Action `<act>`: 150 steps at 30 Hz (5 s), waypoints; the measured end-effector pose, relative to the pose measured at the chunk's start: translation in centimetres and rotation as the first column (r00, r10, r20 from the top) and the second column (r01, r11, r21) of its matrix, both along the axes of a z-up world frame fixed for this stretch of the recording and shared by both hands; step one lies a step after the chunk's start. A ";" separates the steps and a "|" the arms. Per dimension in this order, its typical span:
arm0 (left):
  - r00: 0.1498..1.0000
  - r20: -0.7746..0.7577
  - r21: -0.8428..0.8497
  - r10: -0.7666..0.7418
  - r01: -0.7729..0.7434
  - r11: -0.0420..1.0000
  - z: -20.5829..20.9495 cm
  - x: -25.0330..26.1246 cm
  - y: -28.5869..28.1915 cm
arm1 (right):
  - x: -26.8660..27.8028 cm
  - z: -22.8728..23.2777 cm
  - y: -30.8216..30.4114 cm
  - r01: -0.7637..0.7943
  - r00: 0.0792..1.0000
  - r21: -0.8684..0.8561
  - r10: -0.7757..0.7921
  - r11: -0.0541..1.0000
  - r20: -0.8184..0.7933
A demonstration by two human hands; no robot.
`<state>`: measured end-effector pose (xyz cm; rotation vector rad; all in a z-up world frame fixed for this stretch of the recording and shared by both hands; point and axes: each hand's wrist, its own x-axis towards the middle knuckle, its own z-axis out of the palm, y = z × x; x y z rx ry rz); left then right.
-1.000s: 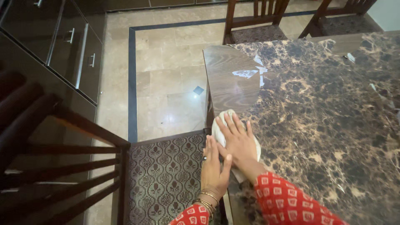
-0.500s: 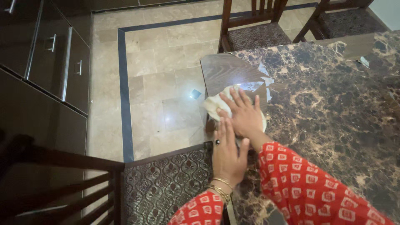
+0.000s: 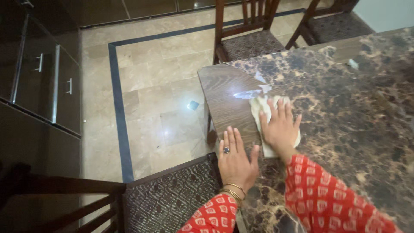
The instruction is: The person wipes a marble-patterned table with a white cloth, moving in circular and sweeping motions to clean the surface.
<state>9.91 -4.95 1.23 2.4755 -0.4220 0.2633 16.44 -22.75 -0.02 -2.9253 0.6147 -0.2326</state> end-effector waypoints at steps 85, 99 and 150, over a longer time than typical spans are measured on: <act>0.884 -0.138 0.127 -0.447 0.464 0.877 1.2 -34.3 3.2 | -52.3 1.7 9.5 -0.428 0.902 0.051 0.423 0.902 0.086; 0.920 -0.097 0.356 -0.380 0.389 0.850 2.2 -37.7 0.8 | -58.3 3.1 -1.7 -0.261 0.945 -0.401 0.318 0.878 0.081; 0.563 -0.549 0.099 -0.618 0.777 0.621 3.3 -42.2 8.7 | -62.0 2.1 17.9 0.214 0.950 -0.130 -0.237 0.968 -0.204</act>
